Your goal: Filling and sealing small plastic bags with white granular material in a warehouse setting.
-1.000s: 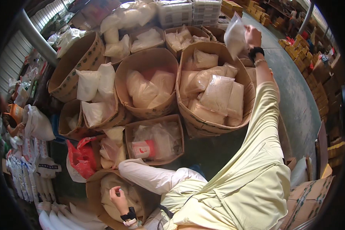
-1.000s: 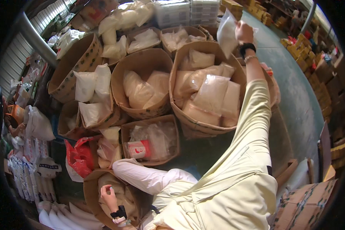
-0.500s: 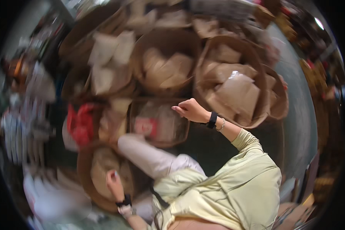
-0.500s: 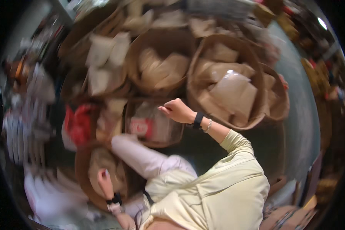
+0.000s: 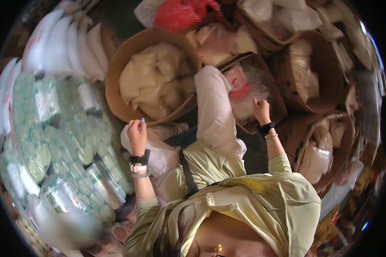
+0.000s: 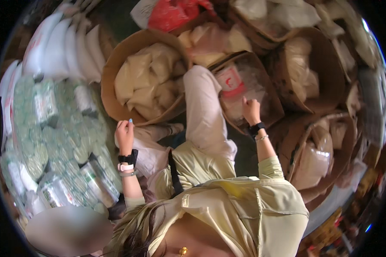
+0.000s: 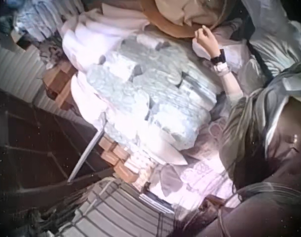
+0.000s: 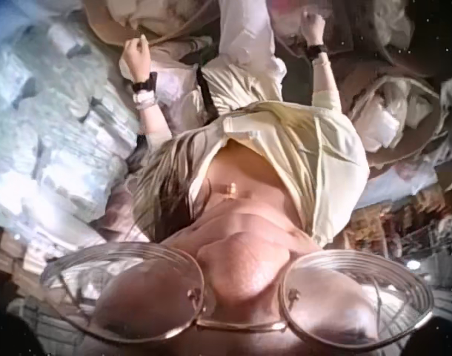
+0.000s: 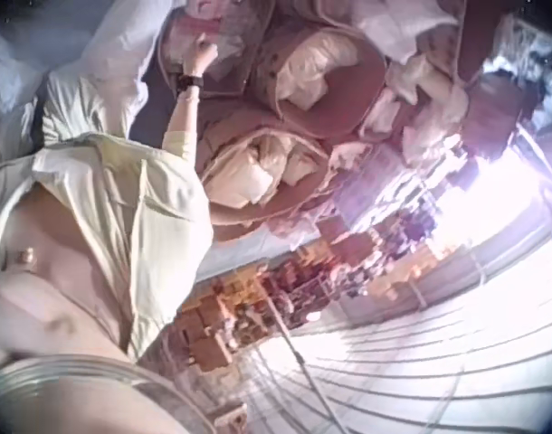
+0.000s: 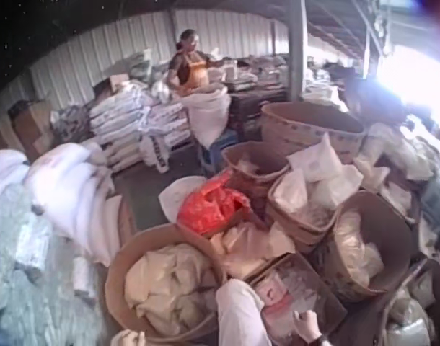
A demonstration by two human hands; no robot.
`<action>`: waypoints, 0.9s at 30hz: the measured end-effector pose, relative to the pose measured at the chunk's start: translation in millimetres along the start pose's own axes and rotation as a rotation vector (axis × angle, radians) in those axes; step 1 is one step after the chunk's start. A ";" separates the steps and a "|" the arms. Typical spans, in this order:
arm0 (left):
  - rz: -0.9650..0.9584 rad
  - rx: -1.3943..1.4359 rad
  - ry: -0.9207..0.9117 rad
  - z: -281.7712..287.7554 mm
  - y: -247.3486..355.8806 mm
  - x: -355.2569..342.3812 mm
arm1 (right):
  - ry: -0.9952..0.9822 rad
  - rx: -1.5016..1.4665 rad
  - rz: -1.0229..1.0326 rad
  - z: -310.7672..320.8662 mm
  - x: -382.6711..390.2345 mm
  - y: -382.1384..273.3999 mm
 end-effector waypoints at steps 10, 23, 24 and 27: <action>0.299 0.195 -0.060 -34.9 -62.1 9.6 | 0.194 0.051 0.159 -74.2 -197.3 -22.0; 0.483 0.147 -0.147 -56.4 -93.7 11.5 | -0.133 0.707 0.359 -257.4 -348.6 -87.3; 0.524 0.214 -0.173 -61.0 -95.0 9.5 | -0.057 0.936 0.432 -265.6 -355.3 -87.8; 0.592 0.216 -0.174 -65.1 -98.7 5.5 | 0.024 0.988 0.568 -279.5 -384.4 -72.4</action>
Point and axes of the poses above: each hand's wrist, its own x-axis away from the middle knuckle, its own z-axis out of the back of the hand, y = z × x, the point moved 9 cm from there along -x, towards the middle knuckle, and after that the axes turned 1 degree about -z, right-handed, at the moved point
